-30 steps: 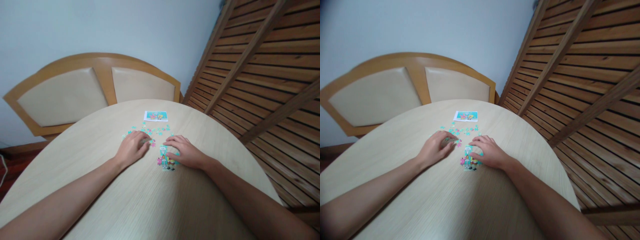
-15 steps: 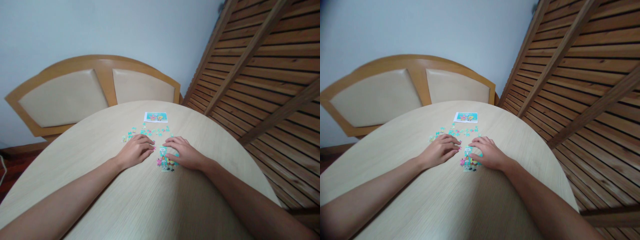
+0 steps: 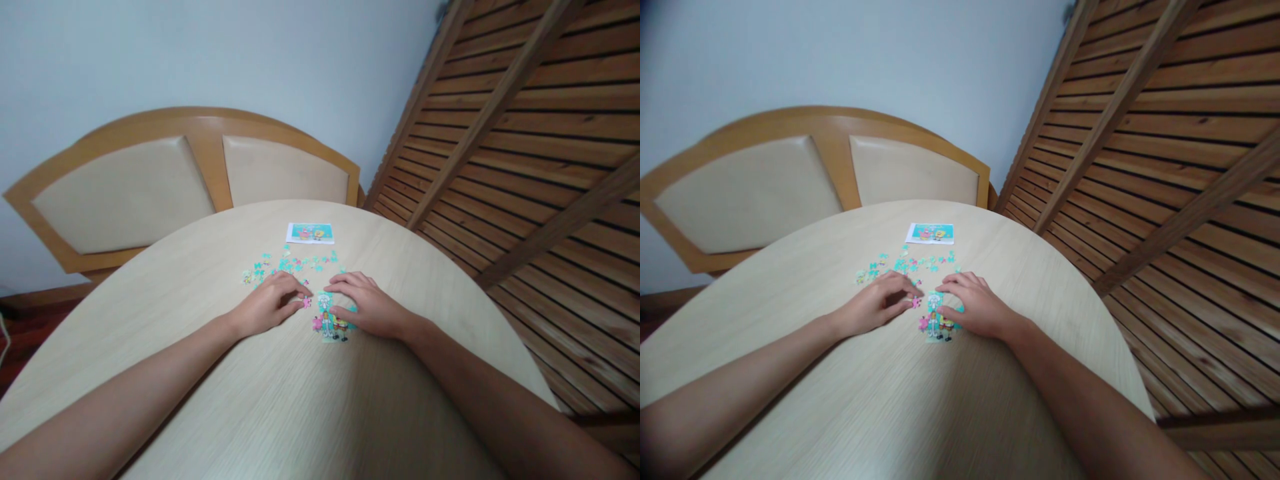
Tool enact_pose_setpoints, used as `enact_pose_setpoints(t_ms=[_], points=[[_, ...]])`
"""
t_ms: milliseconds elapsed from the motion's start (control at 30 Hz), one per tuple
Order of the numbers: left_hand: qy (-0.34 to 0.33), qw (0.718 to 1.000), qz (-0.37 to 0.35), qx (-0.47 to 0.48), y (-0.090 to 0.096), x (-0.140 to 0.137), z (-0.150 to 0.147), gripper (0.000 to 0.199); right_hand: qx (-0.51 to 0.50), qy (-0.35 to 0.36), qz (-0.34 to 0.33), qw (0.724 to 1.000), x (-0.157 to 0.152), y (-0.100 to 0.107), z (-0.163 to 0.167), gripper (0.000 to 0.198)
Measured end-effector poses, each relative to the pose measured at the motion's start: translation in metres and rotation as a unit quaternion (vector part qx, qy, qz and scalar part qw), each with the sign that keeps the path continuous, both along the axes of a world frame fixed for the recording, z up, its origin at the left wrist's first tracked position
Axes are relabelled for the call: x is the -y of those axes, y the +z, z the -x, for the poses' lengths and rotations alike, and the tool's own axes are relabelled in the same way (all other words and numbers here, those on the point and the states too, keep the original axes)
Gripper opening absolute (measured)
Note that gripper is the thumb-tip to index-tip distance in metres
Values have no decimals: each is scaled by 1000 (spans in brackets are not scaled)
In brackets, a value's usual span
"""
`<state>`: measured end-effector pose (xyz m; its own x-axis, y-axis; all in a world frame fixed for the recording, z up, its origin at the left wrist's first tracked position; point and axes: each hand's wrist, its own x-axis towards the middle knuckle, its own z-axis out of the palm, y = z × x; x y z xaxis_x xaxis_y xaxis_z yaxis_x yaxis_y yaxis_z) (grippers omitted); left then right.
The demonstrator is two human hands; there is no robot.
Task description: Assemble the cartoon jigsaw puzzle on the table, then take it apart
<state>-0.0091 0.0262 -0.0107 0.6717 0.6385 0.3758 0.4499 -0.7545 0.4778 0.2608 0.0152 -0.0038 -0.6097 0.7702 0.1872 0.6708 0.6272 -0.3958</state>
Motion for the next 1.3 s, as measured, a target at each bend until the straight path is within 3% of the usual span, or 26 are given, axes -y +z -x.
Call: enact_pose_setpoints(t_ms=[500, 1033, 1300], points=[[-51, 999, 6, 9, 6, 3, -3, 15, 7, -16, -11, 1000, -2, -2, -2, 41], [19, 998, 55, 28, 6, 17, -14, 14, 3, -21, -16, 1000, -3, -3, -3, 39], [-17, 999, 47, 15, 11, 19, -15, 17, 3, -20, -22, 1000, -3, -4, -3, 39]])
